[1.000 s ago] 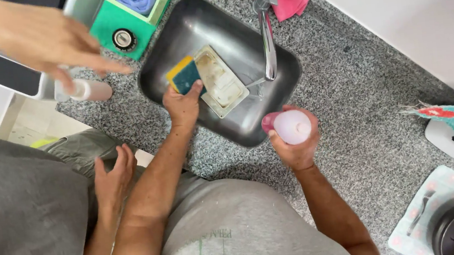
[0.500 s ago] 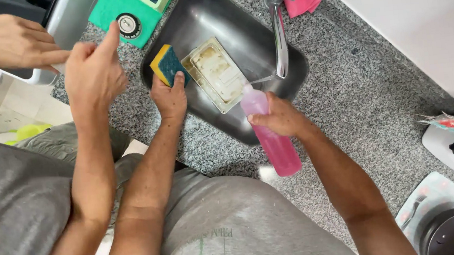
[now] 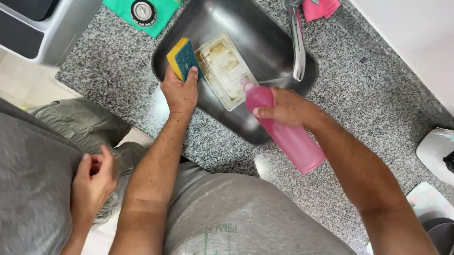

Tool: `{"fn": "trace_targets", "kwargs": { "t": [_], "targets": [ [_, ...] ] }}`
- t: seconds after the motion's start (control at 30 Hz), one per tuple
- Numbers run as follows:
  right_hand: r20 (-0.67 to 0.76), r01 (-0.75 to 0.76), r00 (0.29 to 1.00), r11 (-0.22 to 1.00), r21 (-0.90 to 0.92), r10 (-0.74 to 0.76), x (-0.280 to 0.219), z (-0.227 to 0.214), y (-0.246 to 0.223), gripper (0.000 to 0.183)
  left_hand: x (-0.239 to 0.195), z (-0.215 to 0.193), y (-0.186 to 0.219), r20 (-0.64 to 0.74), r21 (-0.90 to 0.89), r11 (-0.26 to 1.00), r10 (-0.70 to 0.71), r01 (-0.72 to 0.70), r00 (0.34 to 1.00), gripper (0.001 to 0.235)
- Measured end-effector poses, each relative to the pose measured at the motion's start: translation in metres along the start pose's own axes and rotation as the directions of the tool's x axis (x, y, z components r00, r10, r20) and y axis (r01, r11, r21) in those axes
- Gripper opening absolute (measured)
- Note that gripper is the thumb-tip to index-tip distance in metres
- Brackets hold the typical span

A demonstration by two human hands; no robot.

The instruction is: Washing a plastic refrigerator tray in a sink using a sponge and liquid soap.

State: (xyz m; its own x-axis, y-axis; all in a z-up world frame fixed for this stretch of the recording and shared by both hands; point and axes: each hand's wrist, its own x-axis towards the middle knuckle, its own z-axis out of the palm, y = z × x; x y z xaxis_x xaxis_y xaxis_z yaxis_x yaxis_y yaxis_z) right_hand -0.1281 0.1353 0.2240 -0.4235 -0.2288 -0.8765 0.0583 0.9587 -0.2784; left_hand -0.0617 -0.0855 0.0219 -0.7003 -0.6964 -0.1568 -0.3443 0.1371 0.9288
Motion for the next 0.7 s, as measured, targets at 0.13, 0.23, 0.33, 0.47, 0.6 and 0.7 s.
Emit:
{"fn": "trace_targets", "kwargs": {
  "t": [0.13, 0.23, 0.33, 0.47, 0.6, 0.7],
  "targets": [
    [-0.082, 0.048, 0.996, 0.999, 0.013, -0.046, 0.0, -0.008, -0.008, 0.072, 0.0, -0.001, 0.002, 0.002, -0.024, 1.0, -0.002, 0.002, 1.0, 0.02],
    [-0.115, 0.064, 0.992, 0.997, 0.031, -0.06, 0.003, -0.008, -0.004, 0.07, -0.001, 0.0, 0.0, 0.007, -0.036, 0.999, -0.005, 0.005, 1.0, 0.021],
    [-0.078, 0.028, 0.997, 1.0, -0.011, -0.028, -0.011, -0.004, -0.013, 0.07, -0.001, 0.0, 0.0, 0.01, -0.039, 0.999, -0.012, 0.013, 1.0, 0.022],
    [-0.108, -0.004, 0.994, 0.999, 0.037, 0.008, -0.017, 0.001, -0.018, 0.065, -0.003, 0.002, -0.001, 0.018, -0.028, 0.999, -0.02, 0.021, 1.0, 0.022],
    [-0.196, 0.042, 0.98, 0.996, 0.082, -0.025, -0.016, -0.007, -0.019, 0.067, -0.004, 0.0, 0.007, 0.023, -0.011, 1.0, 0.0, 0.001, 1.0, 0.024],
    [-0.258, 0.054, 0.965, 0.997, 0.05, -0.039, -0.01, -0.01, -0.012, 0.064, -0.003, -0.001, 0.008, 0.023, -0.001, 1.0, -0.005, 0.005, 1.0, 0.024]
  ]
}}
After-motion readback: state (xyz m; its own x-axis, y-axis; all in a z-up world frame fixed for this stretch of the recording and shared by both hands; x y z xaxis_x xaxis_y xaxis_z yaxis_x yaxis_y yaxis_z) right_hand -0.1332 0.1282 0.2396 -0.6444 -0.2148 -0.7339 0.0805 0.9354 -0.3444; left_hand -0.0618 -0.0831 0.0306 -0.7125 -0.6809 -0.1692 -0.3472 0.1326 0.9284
